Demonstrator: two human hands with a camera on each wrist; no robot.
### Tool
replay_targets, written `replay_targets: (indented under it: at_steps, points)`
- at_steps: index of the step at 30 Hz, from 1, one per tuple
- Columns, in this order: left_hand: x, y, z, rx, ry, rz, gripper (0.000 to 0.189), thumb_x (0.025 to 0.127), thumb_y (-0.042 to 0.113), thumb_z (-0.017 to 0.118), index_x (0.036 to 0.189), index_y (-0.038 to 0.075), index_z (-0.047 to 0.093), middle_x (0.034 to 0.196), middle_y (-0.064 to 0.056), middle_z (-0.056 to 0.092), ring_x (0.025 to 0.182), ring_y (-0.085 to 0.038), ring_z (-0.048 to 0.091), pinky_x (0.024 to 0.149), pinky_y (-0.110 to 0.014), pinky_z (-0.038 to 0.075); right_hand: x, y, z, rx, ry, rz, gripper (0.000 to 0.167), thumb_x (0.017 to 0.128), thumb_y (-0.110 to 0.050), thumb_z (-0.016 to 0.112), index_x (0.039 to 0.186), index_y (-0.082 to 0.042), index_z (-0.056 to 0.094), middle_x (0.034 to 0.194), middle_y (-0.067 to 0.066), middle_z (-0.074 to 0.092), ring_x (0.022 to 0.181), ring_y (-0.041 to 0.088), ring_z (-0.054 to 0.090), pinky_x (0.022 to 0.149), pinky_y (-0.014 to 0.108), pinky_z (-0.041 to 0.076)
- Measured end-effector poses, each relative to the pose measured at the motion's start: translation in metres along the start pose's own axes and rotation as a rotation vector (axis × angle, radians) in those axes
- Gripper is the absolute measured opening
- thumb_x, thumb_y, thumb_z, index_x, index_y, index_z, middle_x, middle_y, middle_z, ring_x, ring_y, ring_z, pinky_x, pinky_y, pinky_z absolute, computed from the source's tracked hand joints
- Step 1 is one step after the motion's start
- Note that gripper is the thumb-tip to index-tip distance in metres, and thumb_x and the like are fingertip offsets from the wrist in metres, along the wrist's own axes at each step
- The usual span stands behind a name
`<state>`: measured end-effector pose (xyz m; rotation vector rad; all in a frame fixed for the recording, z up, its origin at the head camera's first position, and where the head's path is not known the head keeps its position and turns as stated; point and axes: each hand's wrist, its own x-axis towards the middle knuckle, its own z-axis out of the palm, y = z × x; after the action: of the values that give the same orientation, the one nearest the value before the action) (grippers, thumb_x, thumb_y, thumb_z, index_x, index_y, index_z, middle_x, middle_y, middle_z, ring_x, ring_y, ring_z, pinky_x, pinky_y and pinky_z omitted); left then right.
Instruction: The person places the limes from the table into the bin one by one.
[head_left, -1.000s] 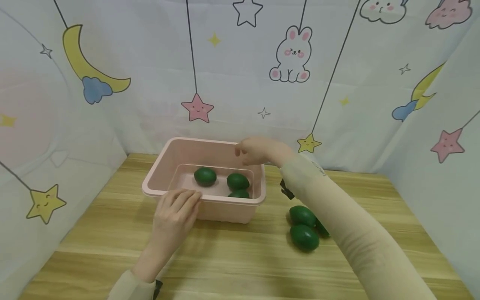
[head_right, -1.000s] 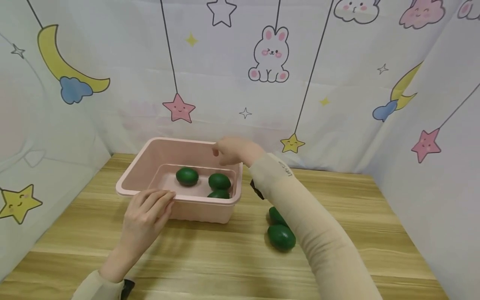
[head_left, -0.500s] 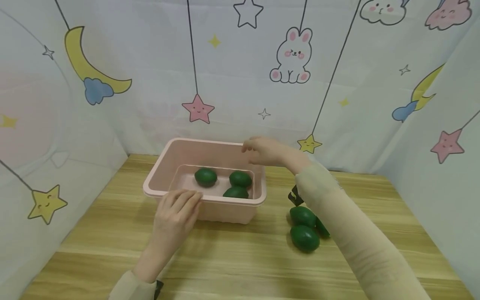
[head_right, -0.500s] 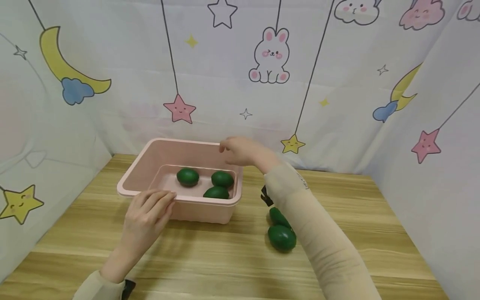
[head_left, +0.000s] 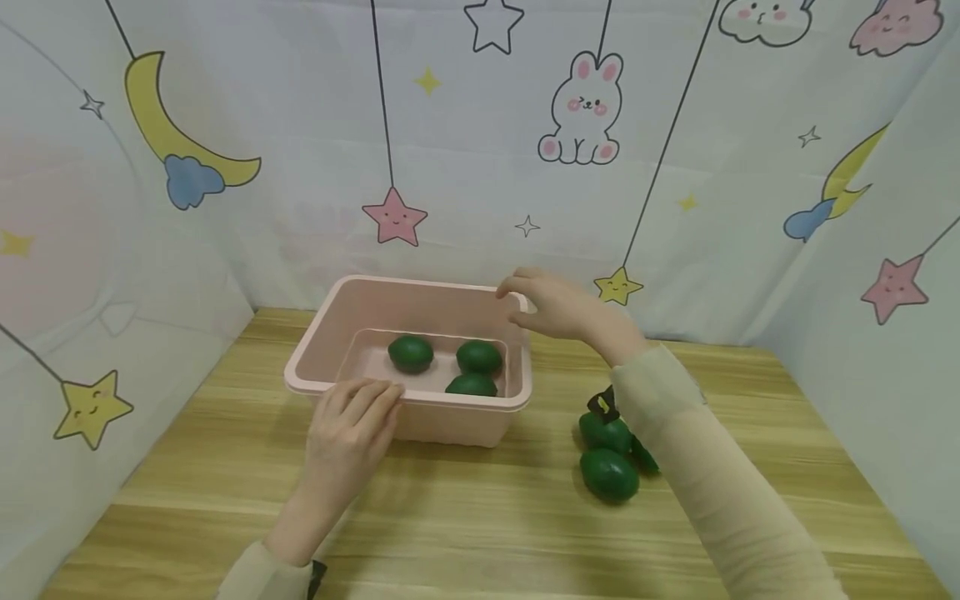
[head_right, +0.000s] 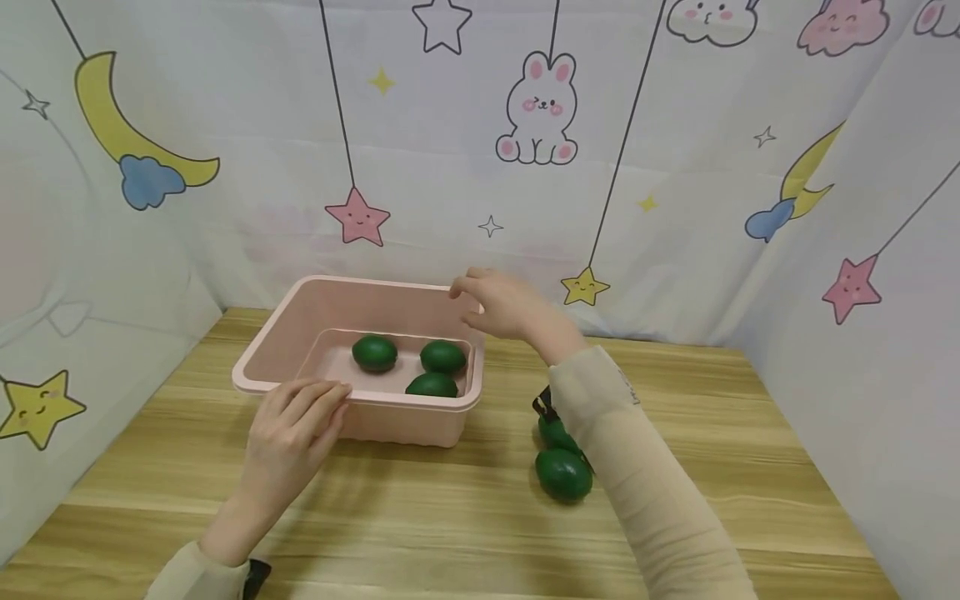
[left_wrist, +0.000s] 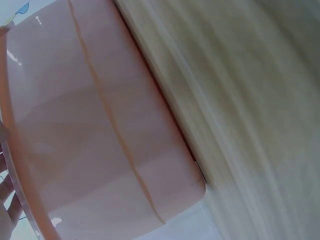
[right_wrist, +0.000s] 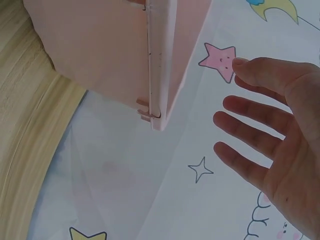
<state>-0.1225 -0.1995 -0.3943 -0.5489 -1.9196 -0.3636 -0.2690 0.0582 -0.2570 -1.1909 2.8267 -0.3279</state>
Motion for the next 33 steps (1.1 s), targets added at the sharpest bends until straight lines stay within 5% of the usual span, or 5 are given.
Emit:
replay_targets:
  at_steps: [33]
  points:
    - [0.003,0.001,0.0,-0.004,0.002,0.0,0.024,0.096,0.018,0.054,0.099,0.003,0.073,0.091,-0.01,0.071,0.089,-0.031,0.062,0.079,-0.044,0.047,-0.06,-0.001,0.018,-0.098,0.252,-0.051,0.033,0.091,-0.021,0.064,0.123,-0.013,0.061,0.123,0.003,0.062,0.116,0.025,0.057,0.097,0.043,0.049]
